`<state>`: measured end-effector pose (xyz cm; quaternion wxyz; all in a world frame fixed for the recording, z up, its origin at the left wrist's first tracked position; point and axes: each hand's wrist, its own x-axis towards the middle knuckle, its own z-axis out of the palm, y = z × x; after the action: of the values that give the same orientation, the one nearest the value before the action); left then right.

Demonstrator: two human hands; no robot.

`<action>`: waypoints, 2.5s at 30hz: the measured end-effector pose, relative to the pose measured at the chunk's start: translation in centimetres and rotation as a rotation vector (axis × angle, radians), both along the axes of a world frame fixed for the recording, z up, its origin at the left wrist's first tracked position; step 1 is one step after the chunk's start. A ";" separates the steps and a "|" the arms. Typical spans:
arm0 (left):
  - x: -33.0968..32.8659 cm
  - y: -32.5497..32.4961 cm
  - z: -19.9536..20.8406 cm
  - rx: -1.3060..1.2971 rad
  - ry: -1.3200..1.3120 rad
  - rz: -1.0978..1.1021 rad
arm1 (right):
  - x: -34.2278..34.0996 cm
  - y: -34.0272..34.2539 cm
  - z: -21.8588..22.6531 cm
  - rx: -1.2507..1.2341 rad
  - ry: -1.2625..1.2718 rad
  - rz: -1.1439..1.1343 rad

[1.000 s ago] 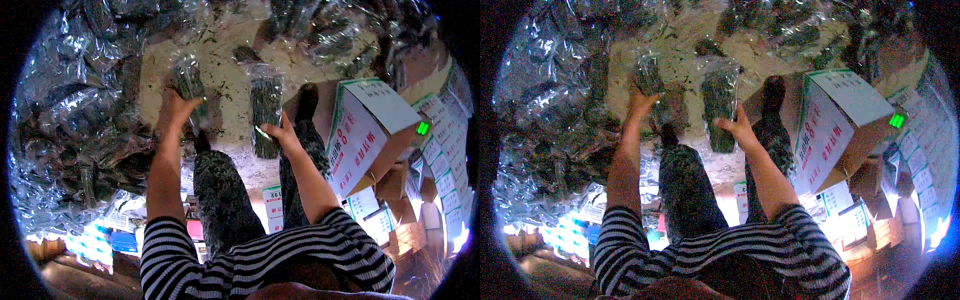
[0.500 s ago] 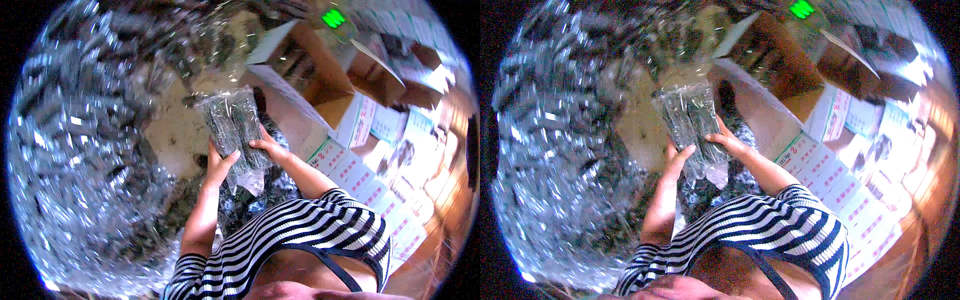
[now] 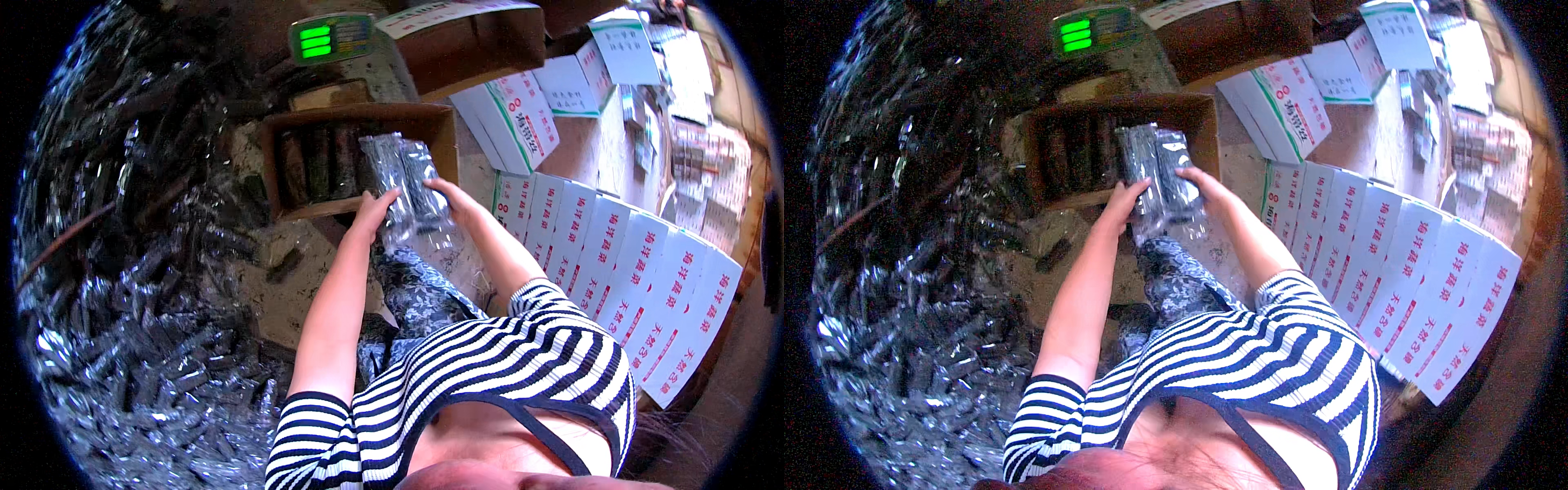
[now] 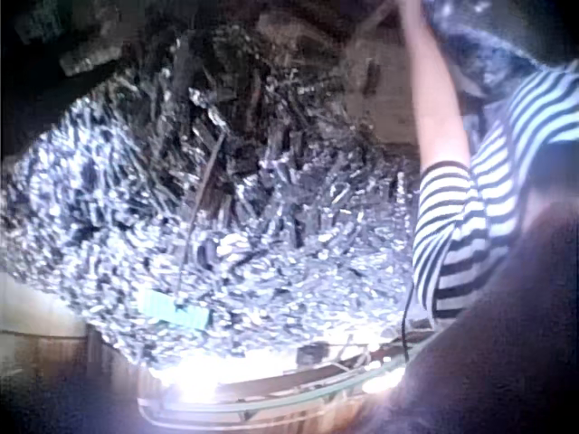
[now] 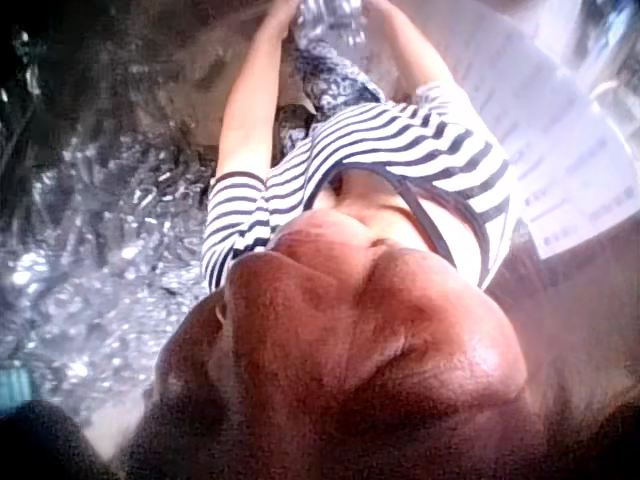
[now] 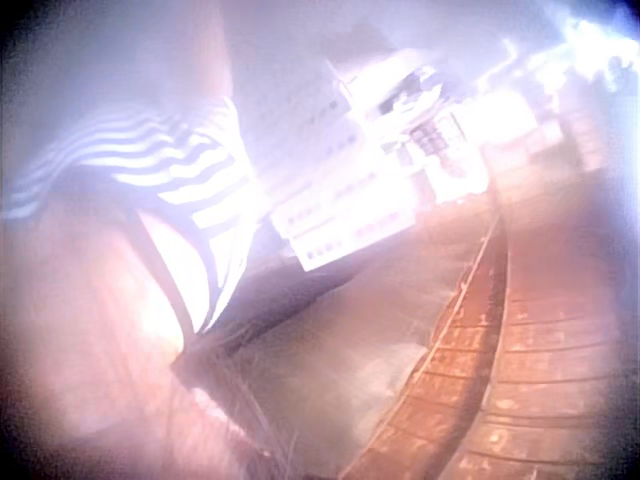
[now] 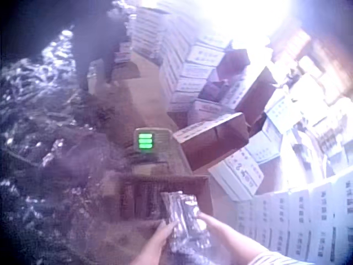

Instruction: The person picks up plastic-wrapped bags of seaweed from a pile on the floor and places them into cardboard boxes, then stacks the filled boxes and places small paper slips on them by hand.

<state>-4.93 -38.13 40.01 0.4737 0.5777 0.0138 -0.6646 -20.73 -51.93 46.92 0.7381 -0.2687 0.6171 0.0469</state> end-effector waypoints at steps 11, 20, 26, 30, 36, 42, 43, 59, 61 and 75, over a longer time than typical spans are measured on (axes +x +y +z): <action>0.0 11.4 5.1 0.410 -0.360 -0.872 | -12.5 10.4 -5.5 -0.616 0.471 0.652; 1.8 26.6 3.3 0.308 -0.442 -1.105 | -5.6 19.3 -1.5 -0.363 0.354 0.948; 3.5 33.1 1.1 0.256 -0.476 -0.854 | -3.3 23.5 -0.9 -0.435 0.428 1.091; 6.3 40.9 1.6 0.319 -0.557 -0.476 | 1.9 29.5 1.1 -0.440 0.593 1.466; 8.9 59.2 -0.7 0.600 -0.662 0.023 | 8.8 35.6 -0.2 -0.360 0.209 1.735; 8.7 75.5 -4.1 0.848 -0.591 0.389 | 14.4 43.9 -0.8 -0.380 0.047 1.690; 8.1 77.7 -4.5 0.865 -0.558 0.486 | 13.9 44.9 -2.2 -0.423 0.009 1.676; 26.0 100.2 -8.8 1.692 -0.802 0.722 | 16.3 53.2 -1.2 -0.227 -0.011 1.841; 26.9 102.2 -11.1 1.586 -0.619 0.776 | 14.6 52.7 -2.6 -0.162 0.000 1.683; 24.2 94.9 -10.7 0.751 -0.463 1.851 | 7.4 46.4 -7.5 0.028 0.157 1.280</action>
<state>19.27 56.78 29.34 0.5805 0.5657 0.5696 0.1363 -13.29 -5.55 39.37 0.5202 -0.5698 0.3864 0.5055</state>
